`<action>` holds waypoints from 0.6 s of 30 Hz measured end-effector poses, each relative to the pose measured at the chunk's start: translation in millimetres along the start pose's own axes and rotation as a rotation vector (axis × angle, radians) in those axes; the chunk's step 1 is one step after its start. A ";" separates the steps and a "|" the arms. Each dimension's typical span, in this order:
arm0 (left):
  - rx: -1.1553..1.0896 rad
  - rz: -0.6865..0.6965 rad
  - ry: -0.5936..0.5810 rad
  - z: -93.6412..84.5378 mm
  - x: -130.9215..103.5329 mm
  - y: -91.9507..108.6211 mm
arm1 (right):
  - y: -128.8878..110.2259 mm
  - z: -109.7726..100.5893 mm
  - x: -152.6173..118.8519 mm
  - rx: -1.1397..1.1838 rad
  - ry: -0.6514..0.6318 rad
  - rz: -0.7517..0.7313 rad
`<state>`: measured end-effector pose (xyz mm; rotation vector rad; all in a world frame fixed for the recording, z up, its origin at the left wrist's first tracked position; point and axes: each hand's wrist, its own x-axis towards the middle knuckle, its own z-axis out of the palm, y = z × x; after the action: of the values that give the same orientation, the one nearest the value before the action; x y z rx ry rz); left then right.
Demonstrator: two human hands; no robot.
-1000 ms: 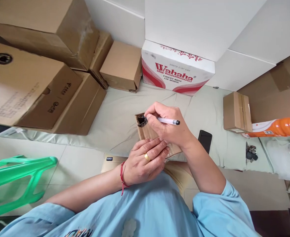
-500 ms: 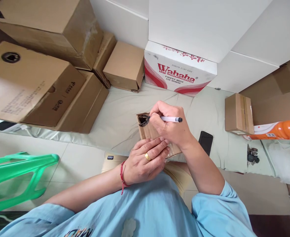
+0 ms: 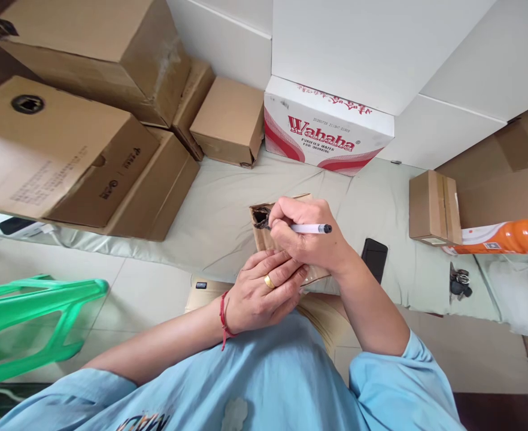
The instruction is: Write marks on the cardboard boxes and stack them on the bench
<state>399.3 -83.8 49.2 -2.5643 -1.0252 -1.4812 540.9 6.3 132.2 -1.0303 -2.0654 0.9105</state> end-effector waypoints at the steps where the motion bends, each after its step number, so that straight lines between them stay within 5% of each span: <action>1: -0.003 -0.002 0.000 0.2 -0.1 -0.1 | -0.3 0.0 0.2 0.005 -0.023 -0.009; 12: 0.000 -0.002 -0.005 1.4 -2.9 -0.2 | -0.1 1.5 1.4 -0.008 -0.046 -0.027; 18: 0.003 0.005 -0.051 -1.1 -3.6 0.4 | 5.2 -1.9 -7.1 0.086 0.310 0.106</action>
<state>397.5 -86.3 47.0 -2.6134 -1.0255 -1.4186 547.9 3.2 127.4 -1.1640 -1.7151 0.8256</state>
